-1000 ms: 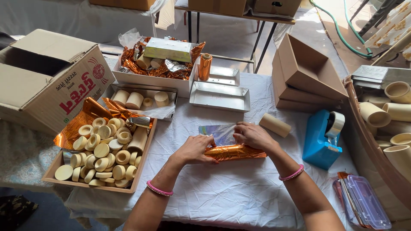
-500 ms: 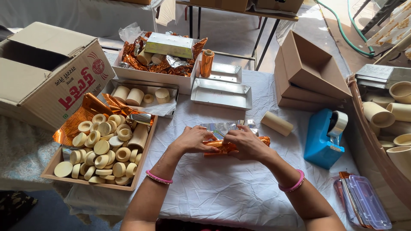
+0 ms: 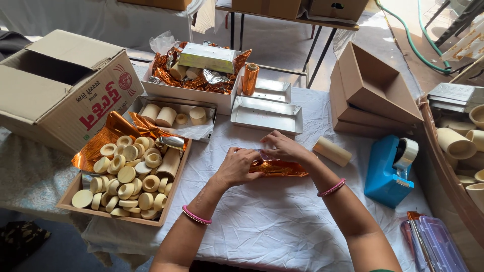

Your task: The person wraps cylindrical candle-like objects in shiny orange foil, using a tape dispenser to secure the wrapping. They then place the wrapped items into a silver tray on the table.

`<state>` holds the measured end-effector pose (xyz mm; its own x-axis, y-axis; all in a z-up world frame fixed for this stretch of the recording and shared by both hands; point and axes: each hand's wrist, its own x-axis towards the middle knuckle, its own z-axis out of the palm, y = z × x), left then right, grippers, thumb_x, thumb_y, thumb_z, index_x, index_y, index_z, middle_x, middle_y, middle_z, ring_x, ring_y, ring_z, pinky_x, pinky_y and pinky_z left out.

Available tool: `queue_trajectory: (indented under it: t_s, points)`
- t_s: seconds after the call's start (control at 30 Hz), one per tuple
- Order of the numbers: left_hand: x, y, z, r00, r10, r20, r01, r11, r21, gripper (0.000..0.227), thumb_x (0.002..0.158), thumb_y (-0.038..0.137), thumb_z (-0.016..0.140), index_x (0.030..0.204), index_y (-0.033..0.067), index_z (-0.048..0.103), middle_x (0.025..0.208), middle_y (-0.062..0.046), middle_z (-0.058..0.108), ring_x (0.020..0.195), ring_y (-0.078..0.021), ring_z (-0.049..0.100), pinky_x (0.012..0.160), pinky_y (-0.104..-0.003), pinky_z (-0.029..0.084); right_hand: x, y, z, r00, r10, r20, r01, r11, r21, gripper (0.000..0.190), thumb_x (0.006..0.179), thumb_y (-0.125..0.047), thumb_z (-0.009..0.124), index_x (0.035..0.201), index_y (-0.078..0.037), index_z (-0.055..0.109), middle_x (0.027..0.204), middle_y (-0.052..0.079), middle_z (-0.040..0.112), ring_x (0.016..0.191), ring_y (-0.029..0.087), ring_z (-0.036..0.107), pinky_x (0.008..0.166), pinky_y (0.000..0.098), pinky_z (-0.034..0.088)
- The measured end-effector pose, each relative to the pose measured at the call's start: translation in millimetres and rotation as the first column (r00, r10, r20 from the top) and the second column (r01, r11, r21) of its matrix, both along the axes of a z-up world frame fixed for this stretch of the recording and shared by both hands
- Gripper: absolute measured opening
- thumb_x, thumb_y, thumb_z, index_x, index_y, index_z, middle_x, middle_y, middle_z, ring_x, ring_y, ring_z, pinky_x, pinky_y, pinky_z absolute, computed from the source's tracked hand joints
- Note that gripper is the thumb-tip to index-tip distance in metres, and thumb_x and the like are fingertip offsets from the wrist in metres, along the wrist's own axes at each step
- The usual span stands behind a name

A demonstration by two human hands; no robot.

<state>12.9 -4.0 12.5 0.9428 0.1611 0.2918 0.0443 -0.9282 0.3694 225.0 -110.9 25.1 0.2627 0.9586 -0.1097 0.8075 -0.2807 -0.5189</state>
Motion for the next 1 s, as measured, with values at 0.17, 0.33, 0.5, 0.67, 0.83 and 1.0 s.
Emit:
queue_trajectory:
  t_s: [0.17,0.33,0.5,0.67,0.83,1.0]
  points:
    - [-2,2,-11,1.000,0.010,0.004,-0.010,0.999,-0.053,0.036,0.087,0.041,0.076,0.112,0.0160,0.070,0.112,0.000,0.071,0.108,-0.0169,0.065,0.104,-0.046,0.036,6,25,-21,0.993,0.057,0.104,-0.045,0.992,-0.114,0.046,0.084,-0.041,0.074,0.119,-0.013,0.066,0.108,0.013,0.068,0.099,0.029,0.069,0.085,0.0404,0.055]
    - [-5,1,-9,1.000,0.010,0.008,-0.009,0.998,-0.067,0.032,0.089,0.039,0.073,0.112,0.0161,0.072,0.119,-0.001,0.070,0.113,-0.0148,0.062,0.102,-0.044,0.035,20,25,-23,0.972,0.225,0.063,-0.217,0.970,-0.111,0.028,0.090,-0.032,0.072,0.101,-0.007,0.074,0.084,0.011,0.073,0.076,0.029,0.070,0.069,0.0418,0.055]
    - [-4,2,-15,0.998,0.013,0.054,-0.008,0.995,-0.099,0.021,0.093,0.034,0.070,0.106,0.0193,0.077,0.136,0.002,0.063,0.129,-0.0162,0.053,0.105,-0.044,0.035,5,20,3,0.968,0.243,-0.056,-0.248,0.961,-0.126,0.029,0.089,-0.035,0.072,0.102,-0.009,0.072,0.084,0.007,0.075,0.072,0.021,0.069,0.064,0.0396,0.053]
    - [-4,4,-18,0.995,0.048,0.085,-0.041,0.996,-0.083,0.021,0.088,0.032,0.073,0.105,0.0212,0.080,0.148,-0.003,0.050,0.139,-0.0235,0.042,0.111,-0.047,0.032,6,11,10,0.958,0.288,-0.003,-0.284,0.942,-0.177,0.031,0.090,-0.034,0.074,0.105,-0.008,0.075,0.083,0.011,0.076,0.070,0.025,0.068,0.065,0.0406,0.052]
    - [-2,5,-22,0.993,0.050,0.111,-0.044,0.997,-0.061,0.023,0.084,0.029,0.076,0.105,0.0203,0.079,0.152,-0.006,0.047,0.143,-0.0267,0.038,0.113,-0.050,0.029,-24,-19,40,0.943,0.330,0.043,-0.319,0.934,-0.160,0.042,0.072,-0.028,0.086,0.108,-0.010,0.073,0.089,0.009,0.078,0.076,0.023,0.073,0.069,0.0374,0.058]
    - [-5,4,-11,0.973,0.078,0.219,-0.014,0.960,-0.279,0.058,0.073,0.027,0.079,0.127,0.0114,0.065,0.134,-0.005,0.062,0.128,-0.0241,0.057,0.110,-0.044,0.034,-38,-31,34,0.917,0.349,0.192,-0.357,0.934,0.008,0.043,0.072,-0.021,0.089,0.110,-0.010,0.073,0.100,0.008,0.074,0.088,0.028,0.071,0.073,0.0438,0.055]
